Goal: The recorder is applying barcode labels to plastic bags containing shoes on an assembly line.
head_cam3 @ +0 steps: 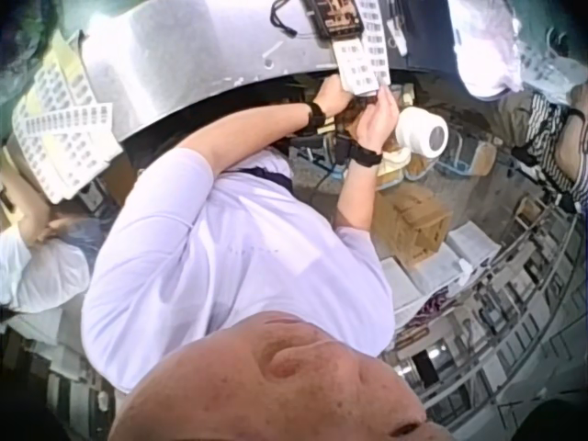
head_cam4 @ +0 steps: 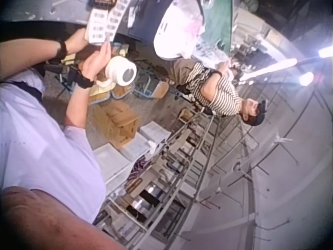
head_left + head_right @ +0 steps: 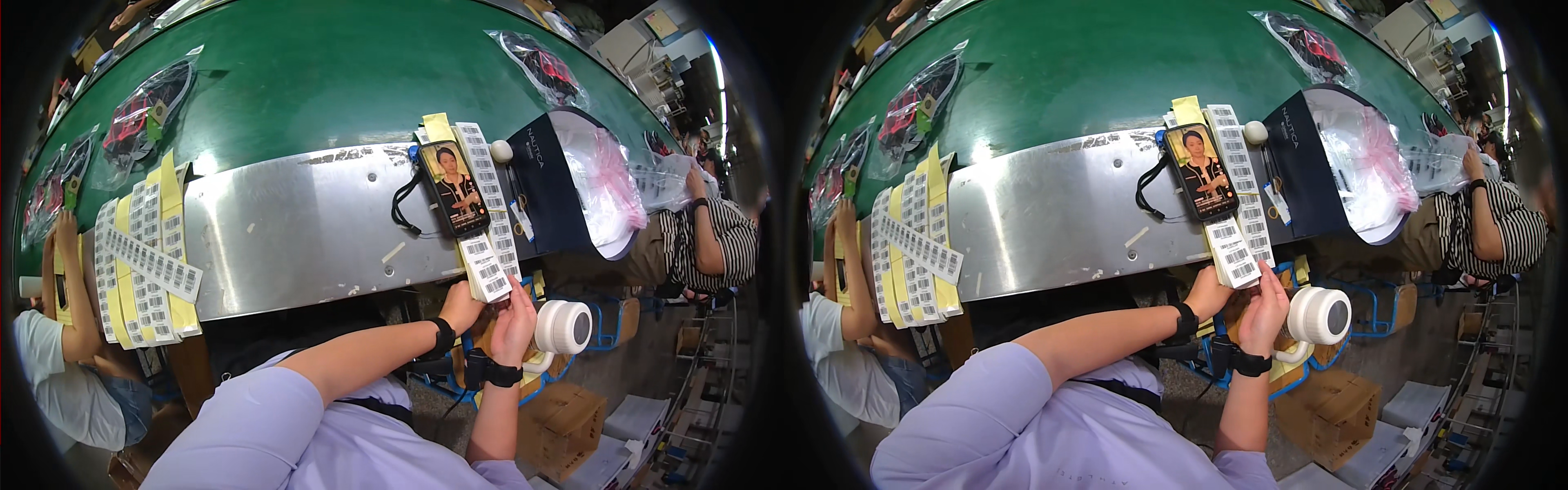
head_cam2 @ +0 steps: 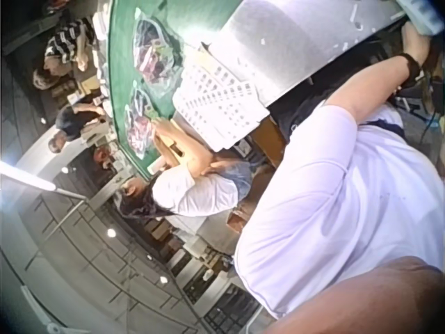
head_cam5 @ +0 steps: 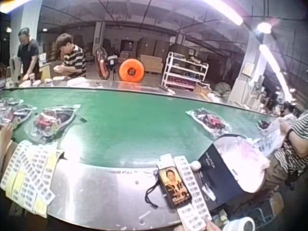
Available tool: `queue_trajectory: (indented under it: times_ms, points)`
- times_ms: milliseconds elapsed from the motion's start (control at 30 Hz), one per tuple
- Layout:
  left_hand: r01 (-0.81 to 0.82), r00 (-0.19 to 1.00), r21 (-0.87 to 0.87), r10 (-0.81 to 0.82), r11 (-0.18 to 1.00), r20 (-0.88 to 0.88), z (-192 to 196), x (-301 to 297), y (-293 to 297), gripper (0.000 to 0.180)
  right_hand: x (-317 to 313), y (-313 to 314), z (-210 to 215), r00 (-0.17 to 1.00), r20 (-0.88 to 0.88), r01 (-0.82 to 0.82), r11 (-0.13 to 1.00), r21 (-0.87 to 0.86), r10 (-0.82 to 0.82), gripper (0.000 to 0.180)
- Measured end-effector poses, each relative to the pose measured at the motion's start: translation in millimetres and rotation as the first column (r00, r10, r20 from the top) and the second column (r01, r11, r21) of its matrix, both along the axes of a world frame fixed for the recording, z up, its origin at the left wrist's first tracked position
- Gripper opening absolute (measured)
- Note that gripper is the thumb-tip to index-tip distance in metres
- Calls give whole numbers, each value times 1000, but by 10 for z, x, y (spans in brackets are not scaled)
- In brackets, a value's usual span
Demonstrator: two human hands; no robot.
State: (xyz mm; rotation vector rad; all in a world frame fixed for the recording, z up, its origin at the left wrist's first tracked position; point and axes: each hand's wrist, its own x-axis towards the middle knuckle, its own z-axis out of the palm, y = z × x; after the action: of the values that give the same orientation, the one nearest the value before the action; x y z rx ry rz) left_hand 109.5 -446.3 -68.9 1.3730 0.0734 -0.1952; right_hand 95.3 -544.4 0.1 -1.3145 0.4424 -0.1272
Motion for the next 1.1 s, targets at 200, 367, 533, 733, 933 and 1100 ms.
queue_trajectory:
  times_ms: [200,367,533,733,933,1100]
  points:
    - [21,1000,10,-21,1000,-4,39,23,7,23,-91,102,-21,996,48,71,996,-54,-69,33]
    - [36,999,12,-37,999,26,-26,45,46,22,-70,131,27,1000,4,16,983,-182,-16,35]
    - [175,964,207,-211,963,162,17,-41,288,24,-142,186,-36,996,8,85,968,-234,-86,37]
    - [442,802,325,-531,836,274,250,-322,997,28,-21,47,-295,997,-3,78,965,251,-80,39]
    - [388,840,298,-467,872,275,1072,-438,2102,29,325,-202,-507,987,-147,19,841,541,72,39]
    - [20,992,150,-38,988,117,1001,-753,2995,24,323,-148,-455,990,-144,83,825,560,-2,39]
